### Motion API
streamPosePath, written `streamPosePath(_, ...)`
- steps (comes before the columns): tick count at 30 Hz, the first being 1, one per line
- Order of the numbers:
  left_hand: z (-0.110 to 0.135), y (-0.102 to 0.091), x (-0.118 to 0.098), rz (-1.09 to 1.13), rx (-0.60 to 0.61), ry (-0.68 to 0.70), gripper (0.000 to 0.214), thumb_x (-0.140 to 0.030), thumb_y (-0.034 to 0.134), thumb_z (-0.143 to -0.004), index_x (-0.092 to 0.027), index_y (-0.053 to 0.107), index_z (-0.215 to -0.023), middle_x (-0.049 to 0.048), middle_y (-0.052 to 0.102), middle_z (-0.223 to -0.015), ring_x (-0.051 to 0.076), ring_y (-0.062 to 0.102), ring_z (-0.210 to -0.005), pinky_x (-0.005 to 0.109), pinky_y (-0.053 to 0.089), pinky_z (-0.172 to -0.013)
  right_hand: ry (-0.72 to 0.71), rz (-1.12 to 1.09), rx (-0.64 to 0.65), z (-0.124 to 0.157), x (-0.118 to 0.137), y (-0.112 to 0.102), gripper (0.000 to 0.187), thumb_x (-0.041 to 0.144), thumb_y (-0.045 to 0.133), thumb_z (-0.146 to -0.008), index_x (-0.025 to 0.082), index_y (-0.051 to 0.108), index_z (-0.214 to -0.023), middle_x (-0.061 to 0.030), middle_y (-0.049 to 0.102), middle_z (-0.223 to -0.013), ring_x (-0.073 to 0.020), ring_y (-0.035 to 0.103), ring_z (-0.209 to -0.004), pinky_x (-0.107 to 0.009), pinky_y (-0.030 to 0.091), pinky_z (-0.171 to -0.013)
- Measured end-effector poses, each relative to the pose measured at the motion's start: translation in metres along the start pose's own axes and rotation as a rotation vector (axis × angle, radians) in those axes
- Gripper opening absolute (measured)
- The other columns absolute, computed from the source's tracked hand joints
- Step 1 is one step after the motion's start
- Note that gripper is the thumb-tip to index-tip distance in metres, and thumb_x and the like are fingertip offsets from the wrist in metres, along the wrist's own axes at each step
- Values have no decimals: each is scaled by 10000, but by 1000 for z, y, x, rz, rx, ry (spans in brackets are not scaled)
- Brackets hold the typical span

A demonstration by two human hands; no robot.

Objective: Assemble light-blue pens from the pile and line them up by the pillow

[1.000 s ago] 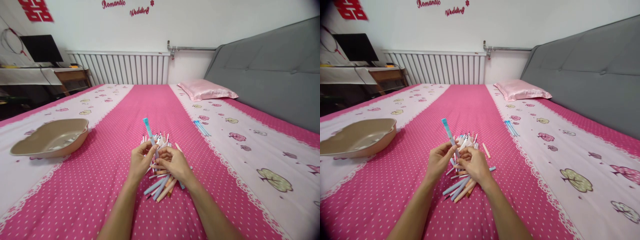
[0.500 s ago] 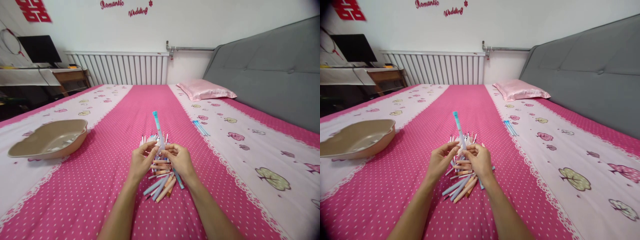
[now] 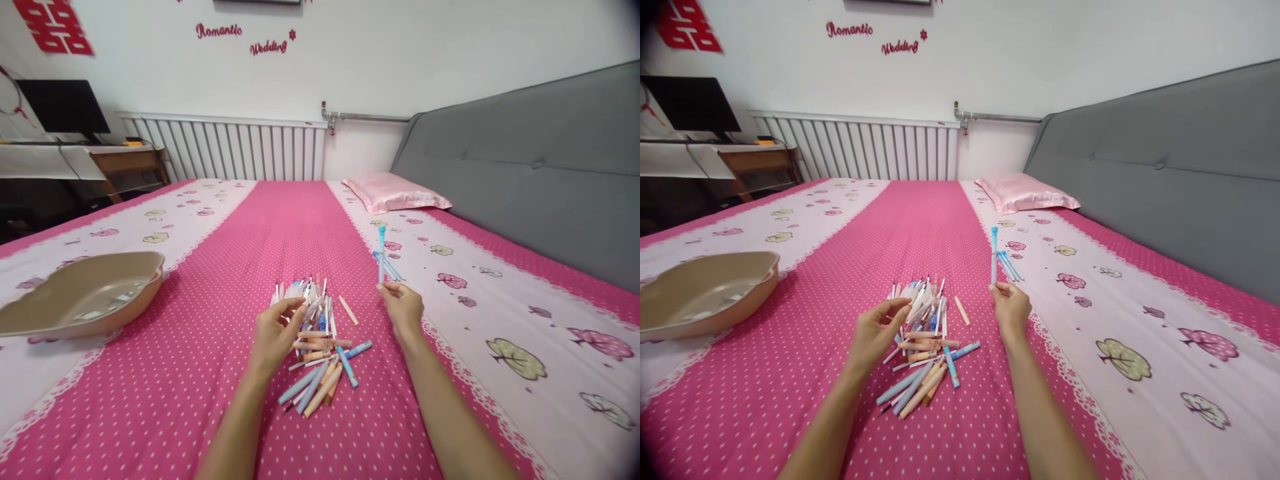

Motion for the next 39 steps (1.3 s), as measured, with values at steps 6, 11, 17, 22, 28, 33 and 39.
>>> streamPosePath(6, -1, -1, -1, -66, 15, 19, 322, -421, 578, -768, -161, 697, -915, 65, 721, -829, 128, 584, -583, 248, 458, -552, 55, 242, -120, -49, -27, -35, 346, 358, 660, -671, 141, 719, -934, -96, 723, -867, -229, 660, -796, -307, 481, -777)
streamPosePath(11, -1, -1, 1, -100, 29, 7, 350, -449, 563, -774, -162, 693, -927, 72, 718, -866, 125, 578, -555, 256, 465, -537, 158, 418, -170, -75, -38, -57, 299, 326, 647, -684, 167, 729, -922, -100, 716, -879, -252, 637, -828, -344, 474, -767)
streamPosePath(17, -2, -1, 5, -162, 41, 18, 354, -462, 544, -787, -174, 687, -934, 72, 717, -905, 129, 580, -563, 271, 475, -559, 237, 540, -182, -93, -49, -57, 300, 341, 627, -710, 219, 731, -963, -116, 706, -924, -270, 638, -833, -350, 477, -715)
streamPosePath(22, -2, -1, 7, -192, 44, 16, 347, -462, 537, -794, -183, 683, -939, 62, 718, -875, 136, 594, -578, 276, 481, -575, 245, 592, -169, -103, -53, -44, 288, 339, 647, -697, 234, 742, -948, -136, 702, -952, -294, 644, -859, -362, 475, -711)
streamPosePath(28, -2, -1, 5, -213, 27, 53, 323, -446, 541, -788, -189, 687, -920, 49, 713, -800, 133, 588, -552, 264, 477, -548, 206, 646, -165, -110, -58, -35, 267, 359, 659, -679, 258, 750, -909, -142, 704, -940, -269, 654, -812, -345, 480, -675)
streamPosePath(33, -2, -1, 4, -247, 23, 60, 326, -449, 537, -788, -191, 691, -914, 48, 708, -780, 139, 594, -561, 263, 474, -544, 157, 672, -144, -113, -59, -31, 255, 364, 651, -685, 269, 752, -898, -141, 706, -918, -269, 652, -805, -347, 475, -670)
streamPosePath(39, -2, -3, 5, -270, 26, 76, 331, -455, 526, -793, -195, 690, -916, 52, 712, -796, 141, 592, -560, 264, 473, -540, 123, 699, -120, -115, -60, -28, 251, 363, 642, -693, 262, 752, -895, -146, 704, -910, -269, 651, -793, -350, 473, -667)
Point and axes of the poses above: each hand's wrist, its own z-axis away from the middle knuckle, its own y-axis out of the palm, x = y × z, the point moved 4 cm from there along -z, towards the middle knuckle
